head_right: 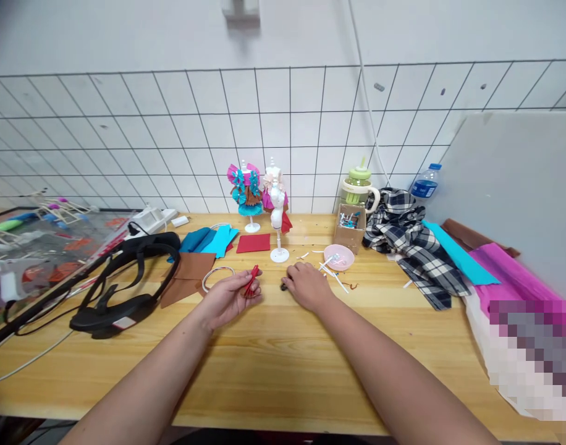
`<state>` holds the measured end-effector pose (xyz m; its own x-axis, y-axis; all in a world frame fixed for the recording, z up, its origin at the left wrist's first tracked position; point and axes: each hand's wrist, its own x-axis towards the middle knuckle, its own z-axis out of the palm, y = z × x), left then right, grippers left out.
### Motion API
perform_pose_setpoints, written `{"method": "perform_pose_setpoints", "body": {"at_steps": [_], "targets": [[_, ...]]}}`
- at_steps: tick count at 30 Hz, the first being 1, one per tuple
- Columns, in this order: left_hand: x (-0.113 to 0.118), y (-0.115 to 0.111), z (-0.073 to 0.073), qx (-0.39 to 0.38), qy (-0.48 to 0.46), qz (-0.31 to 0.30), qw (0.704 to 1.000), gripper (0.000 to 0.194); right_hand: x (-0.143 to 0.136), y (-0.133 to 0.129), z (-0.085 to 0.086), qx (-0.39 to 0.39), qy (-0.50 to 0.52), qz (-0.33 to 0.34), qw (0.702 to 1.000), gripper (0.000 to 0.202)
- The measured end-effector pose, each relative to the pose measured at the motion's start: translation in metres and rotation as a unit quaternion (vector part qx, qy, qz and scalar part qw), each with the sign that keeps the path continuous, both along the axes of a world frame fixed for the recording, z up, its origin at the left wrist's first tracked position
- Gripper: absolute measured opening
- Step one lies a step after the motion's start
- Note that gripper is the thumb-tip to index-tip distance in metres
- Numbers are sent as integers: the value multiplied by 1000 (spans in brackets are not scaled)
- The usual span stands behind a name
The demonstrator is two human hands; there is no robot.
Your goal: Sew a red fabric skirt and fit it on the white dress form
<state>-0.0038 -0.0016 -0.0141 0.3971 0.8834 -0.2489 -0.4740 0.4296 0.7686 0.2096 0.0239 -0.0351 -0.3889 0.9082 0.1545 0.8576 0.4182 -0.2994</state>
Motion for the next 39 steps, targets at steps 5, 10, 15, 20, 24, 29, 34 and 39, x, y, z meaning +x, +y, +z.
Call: {"method": "perform_pose_setpoints", "body": {"at_steps": [5, 10, 15, 20, 24, 29, 34, 39], "targets": [[9, -3, -11, 25, 78, 12, 997, 16, 49, -9, -8, -24, 31, -53, 998, 20], [16, -4, -12, 154, 272, 29, 950, 30, 54, -11, -15, -46, 47, -168, 984, 30], [20, -5, -5, 228, 386, 19, 894, 32, 37, -16, -14, -48, 27, -173, 983, 23], [24, -6, -10, 254, 441, 53, 859, 27, 35, -19, -7, -62, 58, -136, 987, 6], [29, -4, -20, 283, 436, 74, 851, 18, 32, -24, -4, -76, 180, -138, 971, 17], [33, 1, -29, 270, 414, 105, 863, 14, 17, -31, -10, -86, 192, -126, 969, 23], [33, 3, -35, 279, 440, 95, 848, 16, 12, -32, -14, -88, 184, -104, 973, 22], [32, 6, -38, 290, 459, 92, 835, 18, 13, -30, -17, -94, 194, -92, 972, 24]]}}
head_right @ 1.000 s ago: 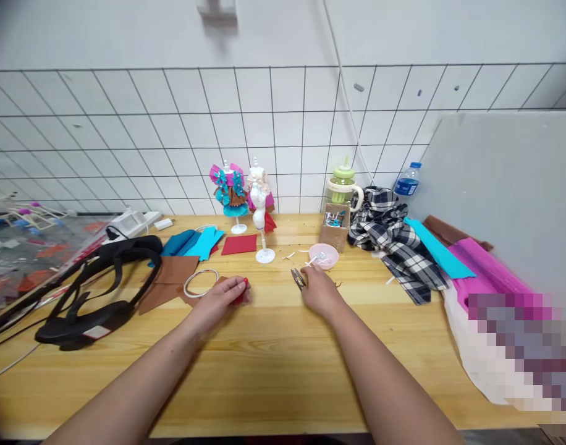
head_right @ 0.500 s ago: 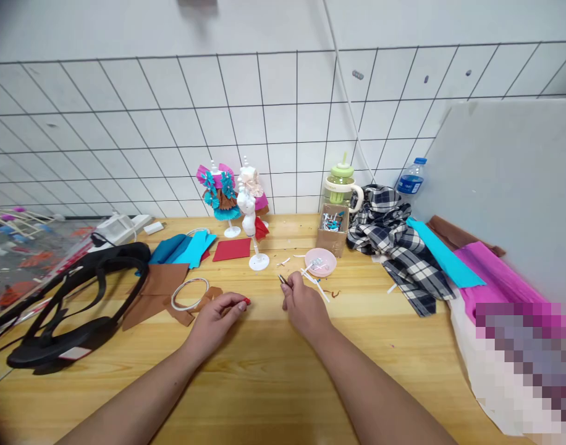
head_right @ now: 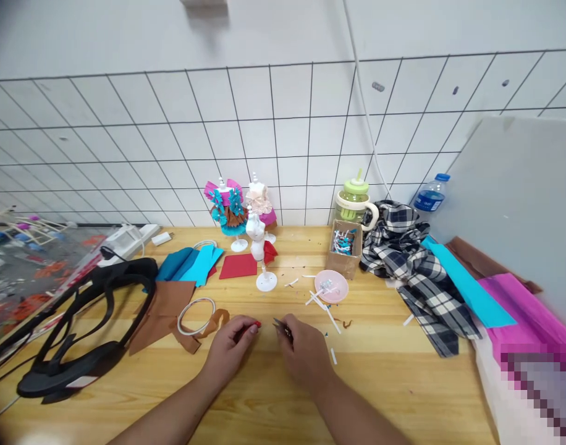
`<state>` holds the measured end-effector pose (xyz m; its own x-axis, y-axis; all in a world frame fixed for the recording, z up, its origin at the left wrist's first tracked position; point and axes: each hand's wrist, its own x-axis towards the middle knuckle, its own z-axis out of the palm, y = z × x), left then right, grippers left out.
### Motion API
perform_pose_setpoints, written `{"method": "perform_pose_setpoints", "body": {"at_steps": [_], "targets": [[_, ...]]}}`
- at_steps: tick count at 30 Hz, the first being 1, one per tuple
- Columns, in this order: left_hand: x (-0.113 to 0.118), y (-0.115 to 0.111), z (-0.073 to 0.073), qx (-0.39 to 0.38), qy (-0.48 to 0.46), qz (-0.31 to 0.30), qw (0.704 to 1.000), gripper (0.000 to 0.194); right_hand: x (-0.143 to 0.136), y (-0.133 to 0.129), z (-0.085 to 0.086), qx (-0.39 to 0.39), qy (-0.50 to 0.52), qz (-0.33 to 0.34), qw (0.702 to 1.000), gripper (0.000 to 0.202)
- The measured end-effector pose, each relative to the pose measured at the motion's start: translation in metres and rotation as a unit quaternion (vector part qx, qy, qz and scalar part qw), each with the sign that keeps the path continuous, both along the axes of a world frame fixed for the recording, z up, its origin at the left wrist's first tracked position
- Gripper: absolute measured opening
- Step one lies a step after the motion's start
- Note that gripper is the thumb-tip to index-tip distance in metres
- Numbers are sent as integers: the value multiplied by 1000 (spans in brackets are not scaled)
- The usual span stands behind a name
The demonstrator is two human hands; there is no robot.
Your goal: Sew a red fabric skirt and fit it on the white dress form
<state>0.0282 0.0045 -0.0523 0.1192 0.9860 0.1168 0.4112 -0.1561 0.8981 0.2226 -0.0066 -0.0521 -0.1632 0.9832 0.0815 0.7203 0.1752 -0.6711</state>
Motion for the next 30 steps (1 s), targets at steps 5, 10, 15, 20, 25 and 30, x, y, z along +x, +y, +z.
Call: {"method": "perform_pose_setpoints", "body": {"at_steps": [5, 10, 15, 20, 25, 30], "targets": [[0, 1, 1, -1, -12, -4, 1000, 18, 2, -4, 1, 13, 48, 21, 999, 28], [-3, 1, 4, -38, -97, 28, 994, 16, -13, -7, 13, -40, -11, 23, 999, 30], [-9, 0, 4, -81, -174, 38, 981, 19, -37, -14, 17, -63, -20, -8, 998, 34], [-9, -2, 5, -102, -186, 12, 977, 21, -41, -21, 11, -31, -45, 27, 998, 31], [-5, -2, 4, -100, -158, -25, 982, 19, -38, -21, 10, -30, -43, 32, 998, 35], [-4, -3, 5, -89, -133, -34, 987, 17, -36, -19, 10, -29, -41, 29, 998, 38]]}}
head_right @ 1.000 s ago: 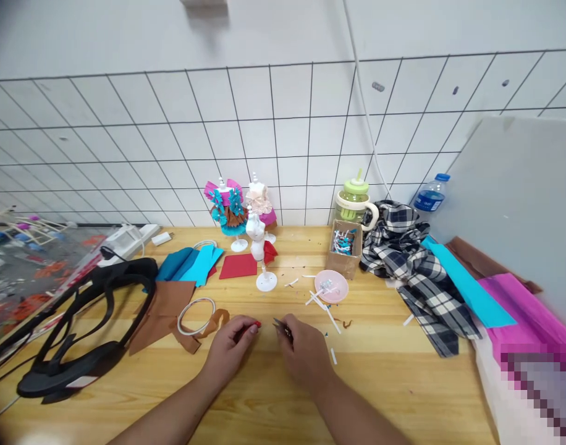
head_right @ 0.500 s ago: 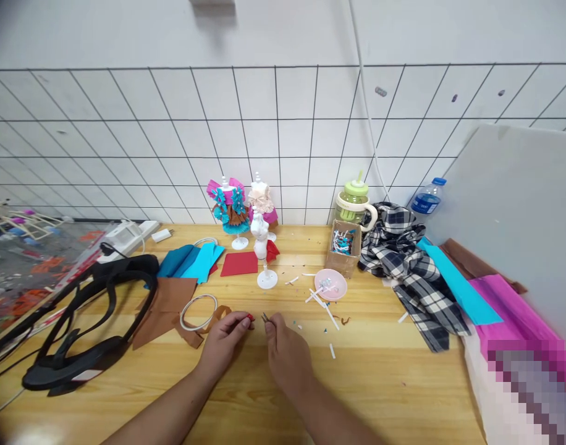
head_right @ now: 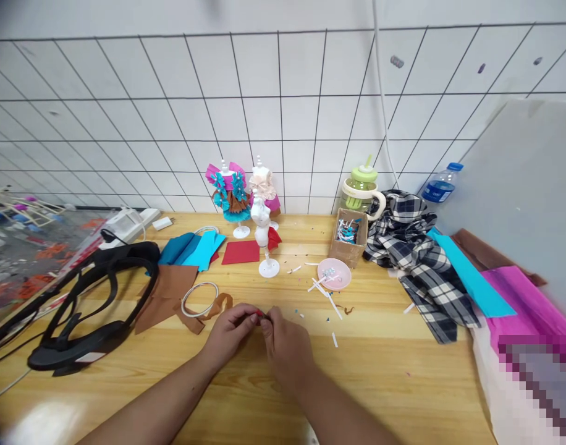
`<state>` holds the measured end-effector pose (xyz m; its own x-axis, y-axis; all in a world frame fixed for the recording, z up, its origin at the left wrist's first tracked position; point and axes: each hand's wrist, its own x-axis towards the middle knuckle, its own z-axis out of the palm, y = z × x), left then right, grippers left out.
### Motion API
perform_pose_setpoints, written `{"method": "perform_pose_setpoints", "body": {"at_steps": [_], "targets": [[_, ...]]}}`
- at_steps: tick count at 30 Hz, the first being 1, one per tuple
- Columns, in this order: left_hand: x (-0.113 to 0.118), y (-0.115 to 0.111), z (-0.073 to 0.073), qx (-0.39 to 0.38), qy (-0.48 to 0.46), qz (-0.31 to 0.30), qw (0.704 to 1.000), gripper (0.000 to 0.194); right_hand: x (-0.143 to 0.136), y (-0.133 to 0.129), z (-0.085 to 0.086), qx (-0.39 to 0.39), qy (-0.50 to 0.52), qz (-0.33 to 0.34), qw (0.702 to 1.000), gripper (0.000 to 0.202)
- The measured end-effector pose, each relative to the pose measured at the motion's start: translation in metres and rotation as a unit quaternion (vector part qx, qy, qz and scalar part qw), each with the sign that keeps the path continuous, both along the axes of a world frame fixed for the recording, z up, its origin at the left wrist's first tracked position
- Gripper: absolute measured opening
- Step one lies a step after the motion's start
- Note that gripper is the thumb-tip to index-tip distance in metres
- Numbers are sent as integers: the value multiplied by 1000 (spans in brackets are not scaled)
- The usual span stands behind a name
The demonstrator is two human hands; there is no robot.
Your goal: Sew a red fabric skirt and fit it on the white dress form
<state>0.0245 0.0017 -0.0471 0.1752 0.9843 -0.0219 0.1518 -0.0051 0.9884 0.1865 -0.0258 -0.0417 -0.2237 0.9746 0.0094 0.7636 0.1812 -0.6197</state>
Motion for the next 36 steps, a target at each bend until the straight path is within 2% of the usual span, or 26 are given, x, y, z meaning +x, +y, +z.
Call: {"method": "perform_pose_setpoints", "body": {"at_steps": [15, 27, 36], "targets": [[2, -1, 2, 11, 38, -9, 999, 13, 3, 0, 1, -6, -6, 3, 1000, 34], [1, -2, 2, -7, -5, 17, 1000, 18, 1, -5, 5, -42, 40, -4, 998, 36], [1, -1, -2, 17, 19, 14, 1000, 18, 3, -4, 4, -45, 38, -2, 998, 37]]}}
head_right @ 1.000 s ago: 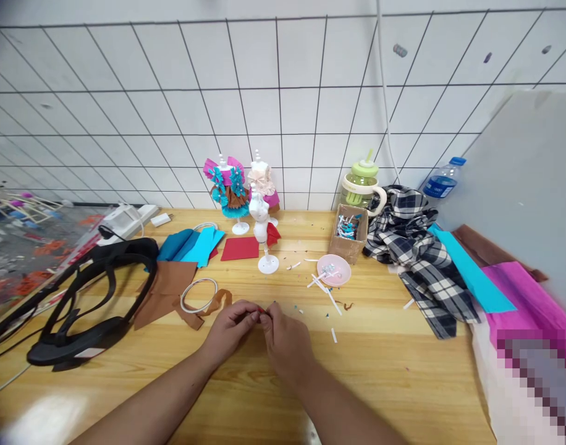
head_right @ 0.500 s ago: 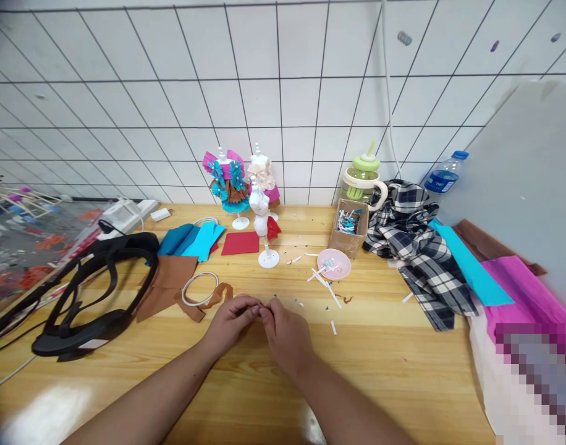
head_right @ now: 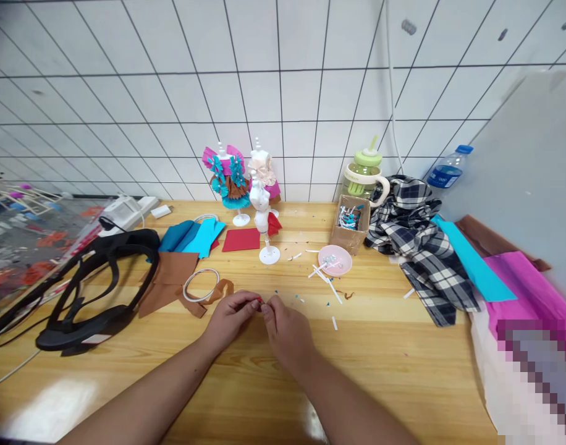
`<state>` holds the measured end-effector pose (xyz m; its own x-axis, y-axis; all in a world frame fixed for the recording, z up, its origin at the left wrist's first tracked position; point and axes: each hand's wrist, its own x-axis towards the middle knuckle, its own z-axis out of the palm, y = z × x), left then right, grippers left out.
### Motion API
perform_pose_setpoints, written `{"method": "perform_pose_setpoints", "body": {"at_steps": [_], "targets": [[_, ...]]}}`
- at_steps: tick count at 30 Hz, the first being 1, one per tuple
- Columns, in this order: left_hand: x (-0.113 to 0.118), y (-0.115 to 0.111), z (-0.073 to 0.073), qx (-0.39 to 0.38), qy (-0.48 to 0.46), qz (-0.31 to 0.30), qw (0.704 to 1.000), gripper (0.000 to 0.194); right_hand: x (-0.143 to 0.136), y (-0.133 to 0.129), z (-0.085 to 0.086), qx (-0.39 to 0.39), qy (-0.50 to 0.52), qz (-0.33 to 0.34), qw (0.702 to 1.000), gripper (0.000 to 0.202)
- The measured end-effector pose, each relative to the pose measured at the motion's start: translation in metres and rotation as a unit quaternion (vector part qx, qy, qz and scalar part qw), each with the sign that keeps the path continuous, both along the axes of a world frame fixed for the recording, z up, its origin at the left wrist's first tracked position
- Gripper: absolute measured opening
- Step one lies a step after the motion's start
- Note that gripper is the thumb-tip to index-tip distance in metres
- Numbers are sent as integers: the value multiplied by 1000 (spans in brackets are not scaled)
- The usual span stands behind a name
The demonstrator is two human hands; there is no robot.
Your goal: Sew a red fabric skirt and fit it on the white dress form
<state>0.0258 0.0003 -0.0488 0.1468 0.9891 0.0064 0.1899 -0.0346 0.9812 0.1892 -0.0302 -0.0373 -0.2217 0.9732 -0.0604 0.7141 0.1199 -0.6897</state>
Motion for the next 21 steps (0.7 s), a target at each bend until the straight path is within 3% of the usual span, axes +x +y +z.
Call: {"method": "perform_pose_setpoints", "body": {"at_steps": [15, 21], "targets": [[2, 0, 1, -3, -8, 3, 1000, 16, 0, 1, 0, -3, -27, -1, 1000, 36], [0, 1, 0, 21, 30, -5, 999, 16, 0, 2, 3, -10, -34, 8, 999, 36]]}}
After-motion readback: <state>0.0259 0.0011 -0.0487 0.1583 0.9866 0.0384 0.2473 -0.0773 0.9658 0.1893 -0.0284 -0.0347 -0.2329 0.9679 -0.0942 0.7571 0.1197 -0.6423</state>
